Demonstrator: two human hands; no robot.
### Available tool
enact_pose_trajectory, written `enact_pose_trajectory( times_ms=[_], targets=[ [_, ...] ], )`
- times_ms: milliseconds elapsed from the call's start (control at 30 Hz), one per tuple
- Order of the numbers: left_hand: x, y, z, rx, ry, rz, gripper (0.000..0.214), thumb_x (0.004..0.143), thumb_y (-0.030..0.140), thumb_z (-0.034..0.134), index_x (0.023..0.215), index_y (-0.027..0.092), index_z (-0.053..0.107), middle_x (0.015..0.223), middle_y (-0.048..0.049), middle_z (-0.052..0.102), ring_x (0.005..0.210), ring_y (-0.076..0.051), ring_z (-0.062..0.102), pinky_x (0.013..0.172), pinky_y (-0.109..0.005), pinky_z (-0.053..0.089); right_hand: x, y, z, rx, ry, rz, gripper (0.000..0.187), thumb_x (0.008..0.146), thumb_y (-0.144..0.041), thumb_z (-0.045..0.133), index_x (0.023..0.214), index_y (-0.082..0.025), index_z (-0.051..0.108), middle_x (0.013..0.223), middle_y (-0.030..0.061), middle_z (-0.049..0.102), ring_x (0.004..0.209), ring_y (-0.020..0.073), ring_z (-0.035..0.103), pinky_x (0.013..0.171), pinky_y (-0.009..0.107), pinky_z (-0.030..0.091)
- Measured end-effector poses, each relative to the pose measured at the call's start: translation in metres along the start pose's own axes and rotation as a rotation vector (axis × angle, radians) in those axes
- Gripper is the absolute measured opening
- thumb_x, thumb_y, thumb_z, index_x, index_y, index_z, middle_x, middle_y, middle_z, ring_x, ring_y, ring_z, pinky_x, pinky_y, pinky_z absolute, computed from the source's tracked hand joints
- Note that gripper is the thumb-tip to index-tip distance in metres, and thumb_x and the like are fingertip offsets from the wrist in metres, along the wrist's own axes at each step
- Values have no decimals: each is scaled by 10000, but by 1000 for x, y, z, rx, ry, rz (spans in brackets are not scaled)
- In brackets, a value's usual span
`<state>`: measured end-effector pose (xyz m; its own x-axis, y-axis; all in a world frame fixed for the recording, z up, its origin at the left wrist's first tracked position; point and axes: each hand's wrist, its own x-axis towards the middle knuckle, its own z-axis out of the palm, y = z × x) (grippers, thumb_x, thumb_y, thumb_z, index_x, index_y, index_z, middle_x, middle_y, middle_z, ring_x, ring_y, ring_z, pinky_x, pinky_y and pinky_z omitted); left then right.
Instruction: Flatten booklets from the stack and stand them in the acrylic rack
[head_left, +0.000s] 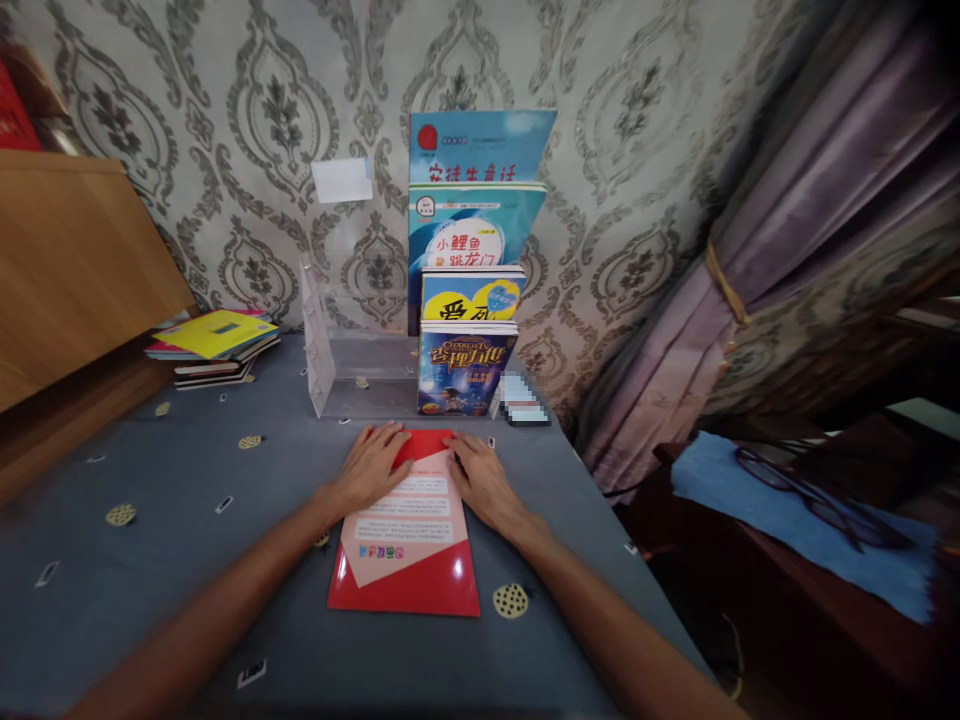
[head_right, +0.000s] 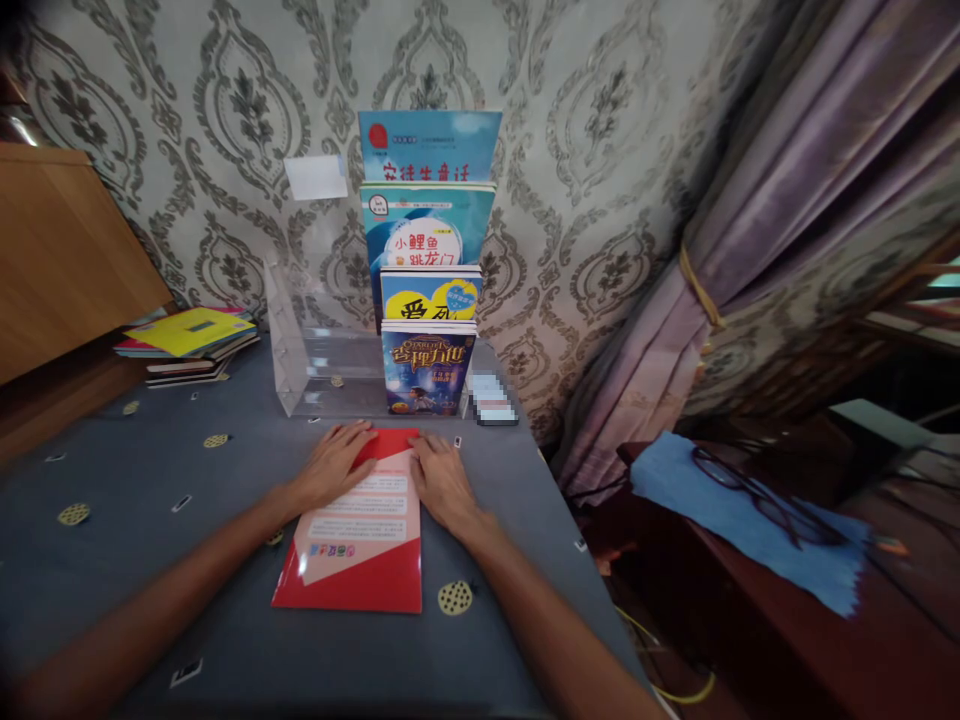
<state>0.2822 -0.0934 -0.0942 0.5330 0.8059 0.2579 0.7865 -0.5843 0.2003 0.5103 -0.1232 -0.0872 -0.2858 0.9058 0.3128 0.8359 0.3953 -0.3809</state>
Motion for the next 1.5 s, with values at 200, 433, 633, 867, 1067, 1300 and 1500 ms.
enact_pose_trajectory(
  times_ms=[200,433,633,867,1067,1300,1500],
  targets=[
    [-2,-2,2,-25,55,11,417,1000,355,405,1366,206,538,1487,-113,513,1427,-254,404,1191,-486,284,0,2,4,-74,-69,-30,422,995,-189,382,1366,-115,570,1470,172,529,1372,273,481,1138,473,379],
    [-2,-2,3,-7,60,-1,416,996,325,413,1357,176,558,1480,-130,525,1398,-258,444,1177,-488,305,4,1,3,-178,-110,-91,436,996,-193,389,1397,-164,558,1485,144,523,1371,252,486,1151,472,355],
    [2,-1,2,18,68,3,407,996,318,414,1355,189,556,1451,-122,557,1373,-247,476,1163,-475,328,11,5,-1,-237,-166,-103,469,1008,-210,336,1432,-120,515,1499,162,501,1393,248,460,1158,470,332],
    [8,-3,2,27,33,5,415,998,313,408,1367,180,544,1467,-131,539,1378,-253,471,1169,-492,311,14,7,-2,-196,-142,-80,465,1013,-233,342,1444,-186,512,1526,127,476,1396,243,451,1155,473,335],
    [6,-6,6,10,71,15,415,1002,316,403,1366,183,550,1469,-123,540,1376,-236,472,1165,-473,326,14,8,-1,-164,-137,-23,451,1010,-234,371,1424,-158,533,1521,148,477,1386,257,457,1145,483,343],
    [5,-10,8,10,75,37,423,1009,326,390,1378,189,546,1467,-121,544,1375,-235,476,1158,-473,341,12,12,1,-136,-106,-43,437,1021,-264,362,1412,-202,549,1504,121,506,1377,237,466,1147,474,338],
    [5,-10,7,36,72,40,429,1010,325,381,1385,192,542,1464,-116,548,1374,-235,477,1156,-469,345,12,15,4,-133,-102,-54,444,1016,-262,364,1416,-196,545,1503,125,506,1375,246,468,1141,478,344]
  ],
)
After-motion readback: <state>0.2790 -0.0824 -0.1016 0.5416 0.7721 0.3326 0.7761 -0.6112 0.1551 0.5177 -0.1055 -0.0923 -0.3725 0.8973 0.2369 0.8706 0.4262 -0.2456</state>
